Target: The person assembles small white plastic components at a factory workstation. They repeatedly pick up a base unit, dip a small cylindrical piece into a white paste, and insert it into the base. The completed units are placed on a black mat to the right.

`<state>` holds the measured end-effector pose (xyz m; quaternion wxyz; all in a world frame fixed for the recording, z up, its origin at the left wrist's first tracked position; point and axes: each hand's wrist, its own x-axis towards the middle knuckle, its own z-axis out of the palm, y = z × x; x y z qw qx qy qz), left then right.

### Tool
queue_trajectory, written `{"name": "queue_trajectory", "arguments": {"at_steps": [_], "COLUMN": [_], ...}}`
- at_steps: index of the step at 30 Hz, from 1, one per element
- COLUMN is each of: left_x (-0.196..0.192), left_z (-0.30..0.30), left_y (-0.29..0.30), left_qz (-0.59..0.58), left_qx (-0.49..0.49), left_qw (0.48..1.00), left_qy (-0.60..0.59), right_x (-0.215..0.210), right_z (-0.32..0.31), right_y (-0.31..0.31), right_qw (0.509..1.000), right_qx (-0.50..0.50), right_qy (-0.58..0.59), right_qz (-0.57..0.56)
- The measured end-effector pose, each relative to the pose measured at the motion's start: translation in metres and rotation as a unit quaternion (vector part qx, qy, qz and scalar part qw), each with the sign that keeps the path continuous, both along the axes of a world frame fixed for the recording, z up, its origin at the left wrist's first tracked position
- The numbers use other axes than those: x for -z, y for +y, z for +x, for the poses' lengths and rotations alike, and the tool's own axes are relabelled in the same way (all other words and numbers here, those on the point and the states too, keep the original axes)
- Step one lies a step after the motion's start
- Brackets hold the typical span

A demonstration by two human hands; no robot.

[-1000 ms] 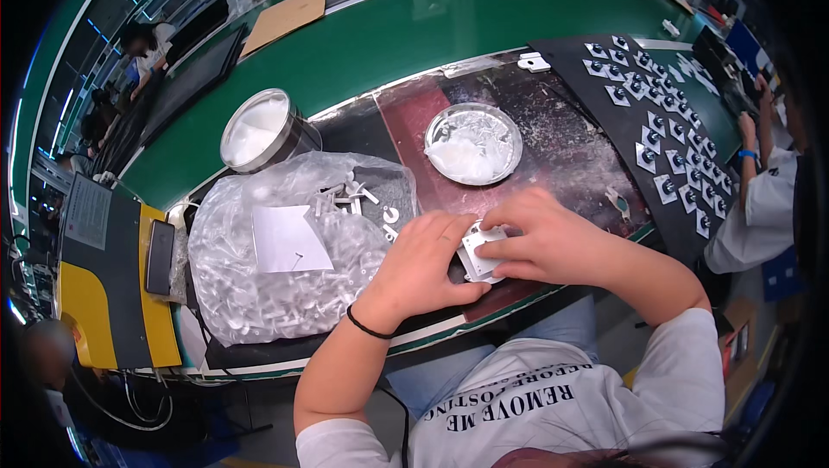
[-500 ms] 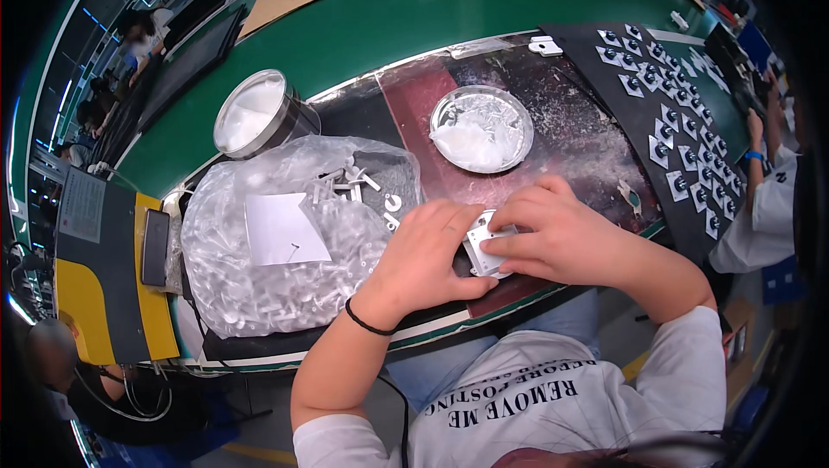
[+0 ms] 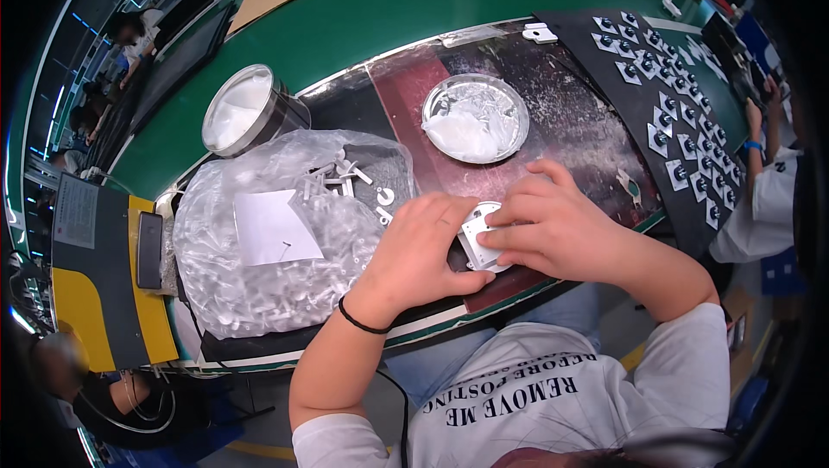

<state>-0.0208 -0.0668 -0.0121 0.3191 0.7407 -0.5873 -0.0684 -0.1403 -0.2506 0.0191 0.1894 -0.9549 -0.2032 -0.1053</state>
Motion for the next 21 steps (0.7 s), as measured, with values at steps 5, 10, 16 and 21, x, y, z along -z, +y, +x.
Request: {"name": "queue_trajectory", "arguments": {"at_steps": [5,10,16,21], "left_x": [0.000,-0.001,-0.007,-0.025], "left_z": [0.000,0.000,0.000,0.018], "left_y": [0.001,0.000,0.004,0.021], "left_qz": [0.032,0.034,-0.001,-0.027], "left_qx": [-0.002,-0.007,0.008,-0.094], "left_qw": [0.999,0.999,0.999,0.995], "left_qy": [0.018,0.019,-0.032,-0.022], "right_x": [0.002,0.008,0.022,0.025], "right_z": [-0.001,-0.003,-0.010,-0.015], "right_y": [0.000,-0.001,0.004,0.008], "right_qw": [1.000,0.999,0.995,0.992], "right_qx": [0.011,0.015,0.038,0.052], "right_qy": [-0.017,-0.022,-0.090,-0.105], "right_qz": [0.005,0.021,0.038,0.053]}}
